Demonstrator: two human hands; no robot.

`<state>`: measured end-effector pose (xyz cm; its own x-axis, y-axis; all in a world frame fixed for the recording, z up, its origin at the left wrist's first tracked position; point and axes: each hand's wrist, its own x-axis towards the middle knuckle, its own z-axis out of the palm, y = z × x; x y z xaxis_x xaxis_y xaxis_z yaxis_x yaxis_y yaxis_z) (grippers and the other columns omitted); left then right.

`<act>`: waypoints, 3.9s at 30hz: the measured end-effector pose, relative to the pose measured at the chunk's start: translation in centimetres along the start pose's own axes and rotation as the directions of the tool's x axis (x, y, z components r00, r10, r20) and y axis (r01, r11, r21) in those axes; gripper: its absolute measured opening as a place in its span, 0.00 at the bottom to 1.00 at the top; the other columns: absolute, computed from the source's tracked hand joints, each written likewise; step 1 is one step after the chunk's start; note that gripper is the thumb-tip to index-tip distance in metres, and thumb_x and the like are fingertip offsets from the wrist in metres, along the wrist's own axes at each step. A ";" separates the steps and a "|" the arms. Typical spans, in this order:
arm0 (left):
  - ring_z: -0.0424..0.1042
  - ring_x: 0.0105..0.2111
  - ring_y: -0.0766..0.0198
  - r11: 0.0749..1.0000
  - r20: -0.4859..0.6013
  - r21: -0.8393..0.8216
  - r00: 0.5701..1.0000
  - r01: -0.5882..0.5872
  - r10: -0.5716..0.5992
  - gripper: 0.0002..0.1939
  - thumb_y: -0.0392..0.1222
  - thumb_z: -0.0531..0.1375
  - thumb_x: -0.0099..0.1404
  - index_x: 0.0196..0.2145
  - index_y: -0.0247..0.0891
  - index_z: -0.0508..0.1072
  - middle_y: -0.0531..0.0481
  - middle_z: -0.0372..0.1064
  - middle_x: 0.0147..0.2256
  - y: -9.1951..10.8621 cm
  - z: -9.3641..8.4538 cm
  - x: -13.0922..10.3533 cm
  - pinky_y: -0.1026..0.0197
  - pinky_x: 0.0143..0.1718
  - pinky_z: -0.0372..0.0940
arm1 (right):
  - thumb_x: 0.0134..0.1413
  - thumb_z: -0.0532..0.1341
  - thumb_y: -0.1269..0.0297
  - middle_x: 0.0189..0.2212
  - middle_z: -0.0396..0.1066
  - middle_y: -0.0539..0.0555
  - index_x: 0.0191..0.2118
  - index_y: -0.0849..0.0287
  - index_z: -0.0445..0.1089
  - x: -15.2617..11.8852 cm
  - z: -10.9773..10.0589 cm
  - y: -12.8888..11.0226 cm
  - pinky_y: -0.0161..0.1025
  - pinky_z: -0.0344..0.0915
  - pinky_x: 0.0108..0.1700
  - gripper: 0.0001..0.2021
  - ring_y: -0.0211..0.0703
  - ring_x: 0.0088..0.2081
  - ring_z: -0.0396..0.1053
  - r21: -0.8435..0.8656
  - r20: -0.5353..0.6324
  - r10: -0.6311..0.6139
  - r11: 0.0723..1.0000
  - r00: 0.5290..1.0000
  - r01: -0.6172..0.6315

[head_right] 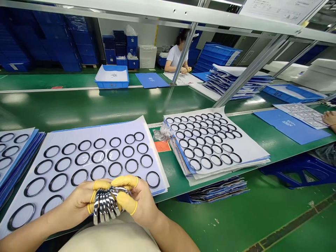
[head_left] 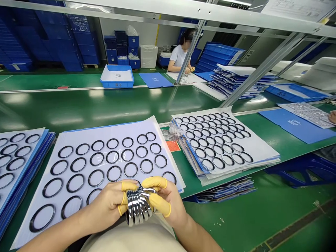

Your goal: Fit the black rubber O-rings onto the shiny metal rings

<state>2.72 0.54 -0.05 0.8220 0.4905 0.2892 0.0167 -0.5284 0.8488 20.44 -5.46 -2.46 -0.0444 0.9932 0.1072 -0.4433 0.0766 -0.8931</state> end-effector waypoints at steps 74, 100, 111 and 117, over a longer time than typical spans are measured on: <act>0.72 0.24 0.59 0.975 0.563 -0.134 0.823 0.179 -0.074 0.39 0.70 0.37 0.64 0.38 0.31 0.71 0.38 0.75 0.27 0.5 -2.6 0.2 0.64 0.24 0.64 | 0.44 0.59 0.33 0.38 0.65 0.59 0.38 0.57 0.74 1.2 0.2 -0.8 0.51 0.58 0.54 0.30 0.54 0.46 0.61 -0.542 0.513 -0.074 0.744 0.855 0.390; 0.71 0.37 0.61 0.990 0.089 -0.082 0.990 0.116 -0.109 0.10 0.38 0.57 0.67 0.31 0.36 0.76 0.45 0.74 0.35 -0.5 -0.9 1.0 0.61 0.41 0.66 | 0.42 0.67 0.43 0.57 0.55 0.66 0.67 0.59 0.30 -0.4 0.0 1.7 0.56 0.54 0.60 0.57 0.57 0.58 0.57 -0.604 0.382 -0.158 0.703 0.910 0.376; 0.72 0.32 0.65 0.830 -0.020 0.439 0.920 -0.344 0.392 0.09 0.31 0.53 0.68 0.36 0.37 0.72 0.46 0.76 0.38 0.0 -1.9 0.4 0.55 0.51 0.62 | 0.41 0.69 0.46 0.39 0.77 0.57 0.41 0.59 0.76 0.1 0.5 1.3 0.44 0.65 0.54 0.24 0.49 0.47 0.72 -0.133 0.587 0.094 0.991 0.804 -0.018; 0.70 0.35 0.63 0.876 0.069 0.372 0.950 -0.308 0.305 0.11 0.27 0.50 0.67 0.36 0.37 0.69 0.46 0.74 0.39 0.6 -2.0 0.8 0.54 0.50 0.62 | 0.51 0.65 0.50 0.37 0.77 0.62 0.41 0.66 0.74 -0.4 0.4 1.7 0.46 0.71 0.47 0.22 0.49 0.41 0.75 -0.075 0.536 0.149 0.989 0.831 -0.128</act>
<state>2.28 2.02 1.60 0.8251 0.2575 0.5030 -0.0267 -0.8714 0.4899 19.31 -5.80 -3.86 -0.5822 0.7904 0.1904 -0.3656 -0.0454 -0.9297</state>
